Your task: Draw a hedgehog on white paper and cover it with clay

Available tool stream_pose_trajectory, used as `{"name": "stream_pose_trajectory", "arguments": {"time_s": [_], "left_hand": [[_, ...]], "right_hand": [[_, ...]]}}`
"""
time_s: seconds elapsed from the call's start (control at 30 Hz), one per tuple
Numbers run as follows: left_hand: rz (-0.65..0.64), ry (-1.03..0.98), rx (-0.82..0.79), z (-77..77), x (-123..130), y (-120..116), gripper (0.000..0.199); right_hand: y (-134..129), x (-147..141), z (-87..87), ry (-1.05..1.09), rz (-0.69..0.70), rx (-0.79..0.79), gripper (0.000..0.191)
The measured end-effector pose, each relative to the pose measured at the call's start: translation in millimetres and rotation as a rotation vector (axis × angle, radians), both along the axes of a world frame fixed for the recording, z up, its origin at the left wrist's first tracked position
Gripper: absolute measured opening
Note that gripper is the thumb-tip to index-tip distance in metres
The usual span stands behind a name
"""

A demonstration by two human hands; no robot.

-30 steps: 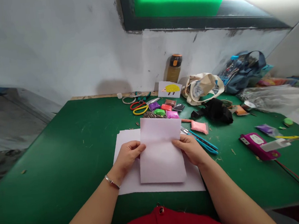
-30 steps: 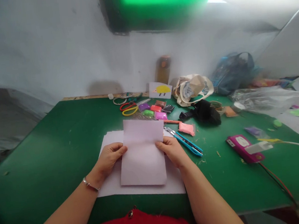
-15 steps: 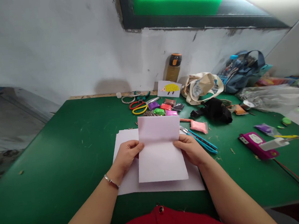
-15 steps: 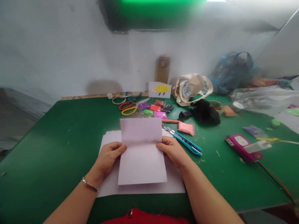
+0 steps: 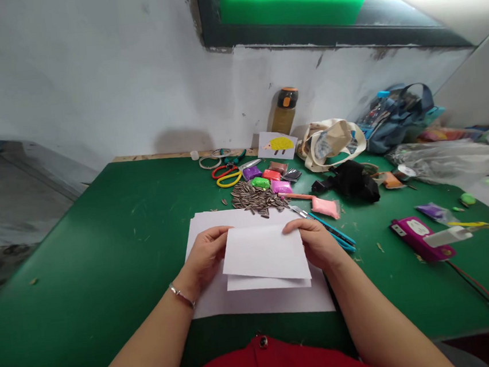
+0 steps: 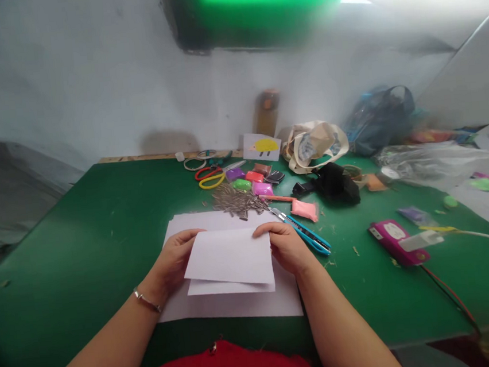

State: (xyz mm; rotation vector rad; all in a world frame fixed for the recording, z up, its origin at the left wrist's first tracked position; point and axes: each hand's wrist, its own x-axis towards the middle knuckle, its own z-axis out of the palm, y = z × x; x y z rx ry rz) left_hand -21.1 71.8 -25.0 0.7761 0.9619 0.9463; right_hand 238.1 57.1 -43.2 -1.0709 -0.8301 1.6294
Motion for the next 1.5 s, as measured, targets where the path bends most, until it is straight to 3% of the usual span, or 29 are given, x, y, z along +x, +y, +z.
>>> {"name": "stream_pose_trajectory", "arguments": {"time_s": [0.17,0.3,0.43,0.57,0.83,1.03,1.17,1.33,1.43,1.5], "left_hand": [[-0.131,-0.12,-0.069,3.7,-4,-1,0.047],[-0.223,-0.018,-0.063,2.8,-3,-3,0.034],[-0.2,0.076,-0.089,-0.5,-3,-1,0.026],[-0.196,0.047,-0.081,-1.1,-3,-1,0.027],[-0.234,0.025,-0.087,6.3,-2,-3,0.036],[-0.188,0.091,-0.131,0.6,-1,-1,0.03],[-0.12,0.125,-0.069,-8.3,0,0,0.027],[-0.009,0.12,-0.012,-10.9,-1,3,0.026],[0.048,0.13,0.003,-9.9,-2,5,0.028],[0.058,0.138,0.012,-9.4,-2,6,0.029]], "right_hand": [[0,3,-3.3,-0.098,0.013,0.012,0.01],[1,4,-2.2,-0.203,0.052,0.07,0.014],[2,4,-0.1,-0.243,0.103,0.179,0.025],[3,5,1.7,-0.27,0.132,0.272,0.033],[4,5,5.0,-0.327,0.123,0.345,0.032],[6,2,8.5,-0.403,0.102,0.412,0.032],[5,-4,7.4,-0.363,0.031,0.281,0.026],[1,-8,10.0,-0.065,-0.104,0.014,0.049],[-2,-8,8.0,-0.062,-0.01,-0.089,0.038],[-4,-9,4.0,-0.153,0.082,-0.073,0.033]]}}
